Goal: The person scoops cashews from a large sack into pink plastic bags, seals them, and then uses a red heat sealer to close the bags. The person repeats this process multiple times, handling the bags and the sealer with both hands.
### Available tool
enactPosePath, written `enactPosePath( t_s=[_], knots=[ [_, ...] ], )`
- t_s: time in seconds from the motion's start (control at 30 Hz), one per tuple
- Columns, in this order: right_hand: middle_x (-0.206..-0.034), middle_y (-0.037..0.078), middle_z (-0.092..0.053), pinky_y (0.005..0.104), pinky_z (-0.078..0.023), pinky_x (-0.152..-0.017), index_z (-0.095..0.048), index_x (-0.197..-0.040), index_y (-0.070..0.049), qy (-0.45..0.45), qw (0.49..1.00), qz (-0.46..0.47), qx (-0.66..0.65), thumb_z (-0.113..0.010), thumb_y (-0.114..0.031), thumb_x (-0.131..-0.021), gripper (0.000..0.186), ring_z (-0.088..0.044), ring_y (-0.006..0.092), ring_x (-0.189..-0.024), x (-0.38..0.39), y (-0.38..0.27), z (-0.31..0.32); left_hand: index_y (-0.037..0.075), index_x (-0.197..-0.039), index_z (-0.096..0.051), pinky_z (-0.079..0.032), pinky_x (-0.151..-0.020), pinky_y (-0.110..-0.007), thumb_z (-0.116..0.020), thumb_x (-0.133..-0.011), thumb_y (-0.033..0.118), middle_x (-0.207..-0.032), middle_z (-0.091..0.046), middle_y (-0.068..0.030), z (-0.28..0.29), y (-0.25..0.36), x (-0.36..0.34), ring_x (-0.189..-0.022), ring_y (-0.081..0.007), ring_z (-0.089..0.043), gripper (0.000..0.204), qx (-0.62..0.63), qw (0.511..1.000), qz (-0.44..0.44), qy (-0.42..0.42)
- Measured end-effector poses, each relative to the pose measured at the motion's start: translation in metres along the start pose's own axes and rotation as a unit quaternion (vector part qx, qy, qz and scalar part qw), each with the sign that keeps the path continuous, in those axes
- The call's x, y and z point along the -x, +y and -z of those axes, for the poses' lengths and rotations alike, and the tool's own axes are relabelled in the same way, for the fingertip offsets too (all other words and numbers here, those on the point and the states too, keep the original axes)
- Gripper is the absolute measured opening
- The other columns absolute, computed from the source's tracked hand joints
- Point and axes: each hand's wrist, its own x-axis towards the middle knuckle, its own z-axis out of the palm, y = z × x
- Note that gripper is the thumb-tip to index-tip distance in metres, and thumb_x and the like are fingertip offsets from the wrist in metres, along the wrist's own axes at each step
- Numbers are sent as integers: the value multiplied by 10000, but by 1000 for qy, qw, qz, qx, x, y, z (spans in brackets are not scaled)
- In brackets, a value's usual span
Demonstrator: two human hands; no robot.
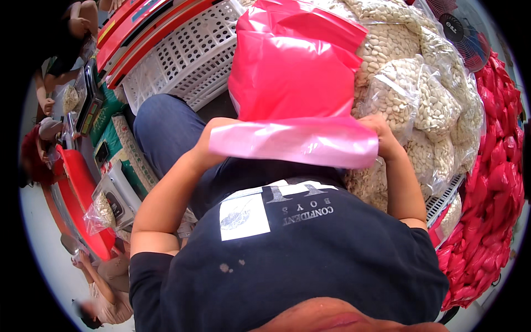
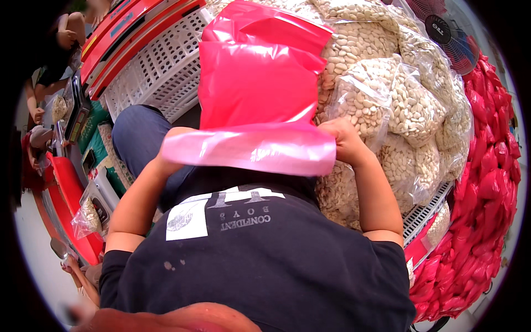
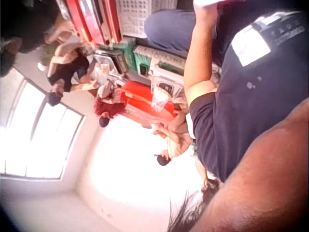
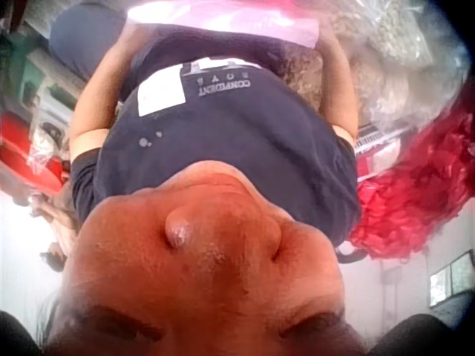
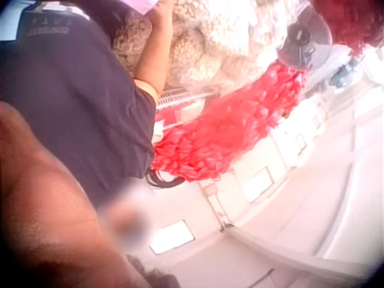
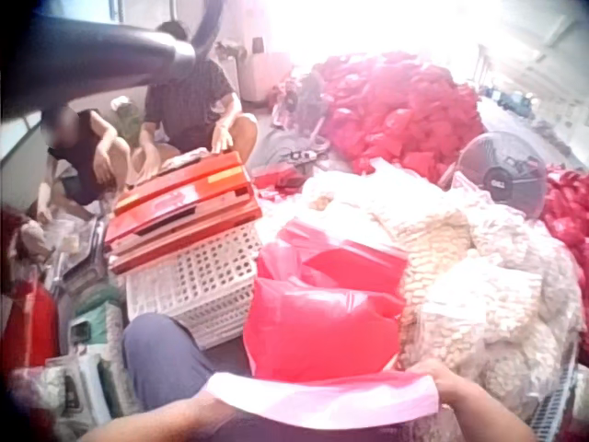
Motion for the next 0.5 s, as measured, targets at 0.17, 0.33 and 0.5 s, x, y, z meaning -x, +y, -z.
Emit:
enactPosePath(
  t_s=[0.17,0.33,0.5],
  knots=[
    [-820,66,-637,261,-456,-664,-599,-952,29,124,960,-209,-139,-585,-69,-782,196,-550,97,-721,4,2,-24,-4,-1109,-509,-437,-819,-279,-472,-899,185,-1040,-591,-75,-29,-10,-13,-974,-149,-550,285,297,887,314,160],
    [-799,37,-615,223,-452,-622,-598,-893,26,122,958,-224,-127,-597,-17,-733,165,-561,106,-691,8,-7,-17,-7,-1065,-542,-450,-771,-267,-529,-863,141,-996,-607,-66,-21,8,-25,-898,-133,-569,251,305,857,384,157],
    [-639,26,-576,212,-398,-500,-610,-729,13,165,977,-135,10,-630,19,-712,26,-521,75,-579,1,-30,1,-1,-896,-639,-408,-602,-177,-599,-760,-41,-827,-596,-34,-7,21,-33,-695,-48,-518,147,169,951,182,185]
  ],
)
